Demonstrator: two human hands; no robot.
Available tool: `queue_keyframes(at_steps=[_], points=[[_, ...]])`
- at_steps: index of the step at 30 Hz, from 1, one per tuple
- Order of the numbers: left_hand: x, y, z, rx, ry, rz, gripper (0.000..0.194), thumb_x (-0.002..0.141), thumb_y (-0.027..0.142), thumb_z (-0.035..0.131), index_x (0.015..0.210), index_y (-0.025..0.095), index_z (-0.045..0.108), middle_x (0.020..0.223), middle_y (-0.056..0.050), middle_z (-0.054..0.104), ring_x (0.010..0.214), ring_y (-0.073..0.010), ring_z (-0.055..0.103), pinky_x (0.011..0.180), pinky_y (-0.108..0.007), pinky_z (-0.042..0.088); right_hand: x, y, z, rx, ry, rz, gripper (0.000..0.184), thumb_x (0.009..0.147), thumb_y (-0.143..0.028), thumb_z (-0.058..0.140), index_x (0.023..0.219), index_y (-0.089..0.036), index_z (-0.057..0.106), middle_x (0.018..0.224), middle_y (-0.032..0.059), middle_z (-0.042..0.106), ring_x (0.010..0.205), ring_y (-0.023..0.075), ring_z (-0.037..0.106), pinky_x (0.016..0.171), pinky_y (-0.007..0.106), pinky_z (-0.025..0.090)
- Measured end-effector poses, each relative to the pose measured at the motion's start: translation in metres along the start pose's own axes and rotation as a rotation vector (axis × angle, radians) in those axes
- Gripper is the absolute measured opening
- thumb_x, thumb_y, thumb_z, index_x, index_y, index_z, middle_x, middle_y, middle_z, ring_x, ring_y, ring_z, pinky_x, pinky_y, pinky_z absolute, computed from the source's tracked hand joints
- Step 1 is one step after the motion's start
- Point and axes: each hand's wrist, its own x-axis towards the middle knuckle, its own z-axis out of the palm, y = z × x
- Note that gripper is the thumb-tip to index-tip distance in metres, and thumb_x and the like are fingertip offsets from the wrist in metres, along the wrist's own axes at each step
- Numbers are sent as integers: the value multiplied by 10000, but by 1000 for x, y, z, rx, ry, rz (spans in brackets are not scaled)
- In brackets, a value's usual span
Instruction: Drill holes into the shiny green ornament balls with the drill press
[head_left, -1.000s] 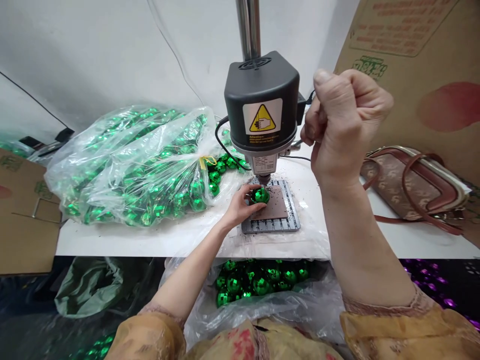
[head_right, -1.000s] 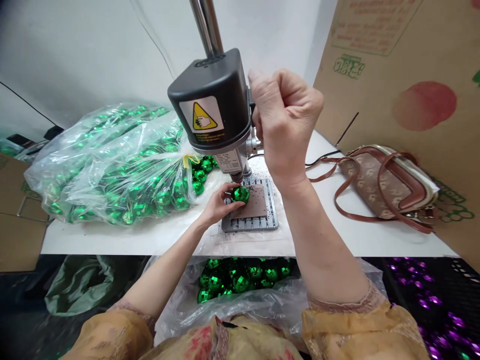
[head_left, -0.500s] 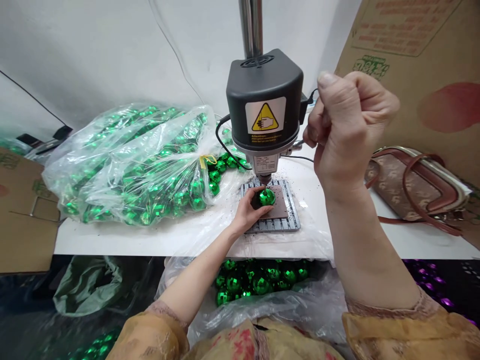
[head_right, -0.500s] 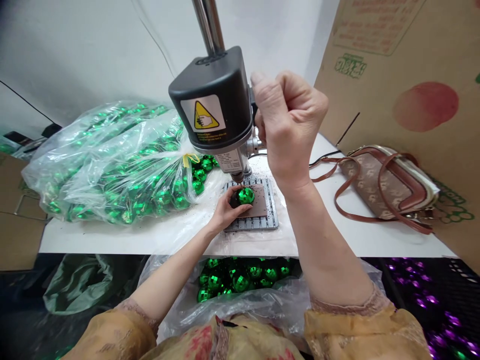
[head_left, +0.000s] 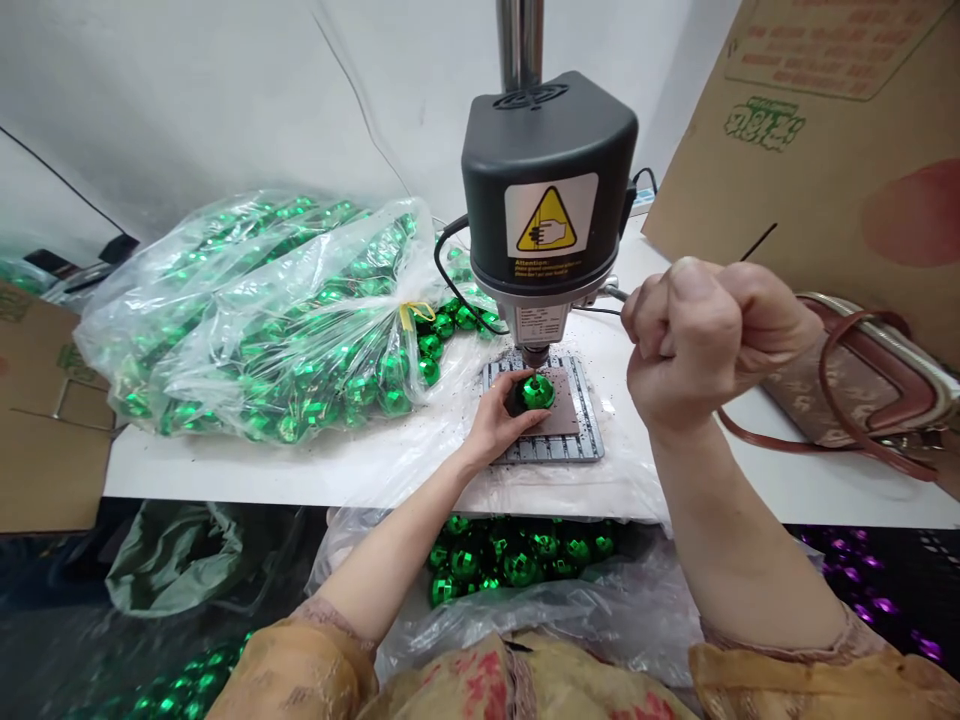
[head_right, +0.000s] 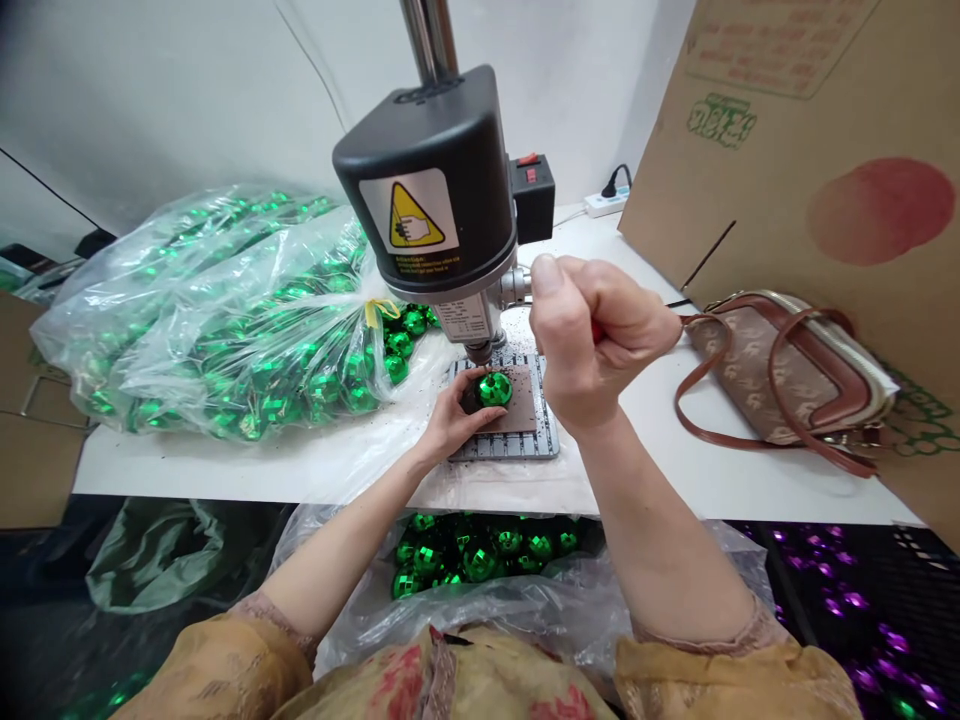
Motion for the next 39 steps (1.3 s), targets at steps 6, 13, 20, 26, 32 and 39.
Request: queue_keyframes(at_steps=[6,13,20,26,32,39], points=[[0,0,-1,-10,-15,-9,619,742,372,838,1268,184,572,1216,-122,660,1148,-288,625,1026,-456,494,-5,0,-7,-125,-37,120,579,882,-350,571,540,-188,132,460,-55,183,415,42,187,435,289,172],[0,-4,0,-17,-8,6,611,741,396,839,1259,196,583,1218,-112,666,1145,-280,632,1025,-448,501,-15,3,-15,-89,-34,49,591,836,-321,614,495,-183,153,470,-55,205,407,44,218,430,279,174],[0,-2,-1,-13,-7,-2,617,737,389,842,1257,189,578,1213,-117,664,1142,-283,631,1028,-457,495,-19,8,-19,-77,-60,-85,507,834,-211,587,540,-176,176,461,-54,247,393,47,269,401,261,237],[0,-1,0,-4,-2,4,609,737,399,840,1247,191,580,1216,-111,658,1144,-276,628,1022,-441,497,-21,12,-21,-36,-92,-138,465,817,-123,554,560,-177,170,467,-59,271,387,39,264,398,251,245],[-1,-2,0,-16,0,8,601,743,406,834,1240,190,575,1223,-110,658,1144,-270,633,1024,-441,501,-32,17,-26,4,-130,-199,444,782,-98,549,550,-180,180,449,-69,261,375,38,259,404,257,264],[2,5,3,7,65,8,605,713,408,858,1205,187,582,1189,-105,674,1125,-265,644,998,-427,516,15,0,7,-56,88,133,477,788,-140,613,489,-210,247,400,-75,244,354,50,251,377,267,159]])
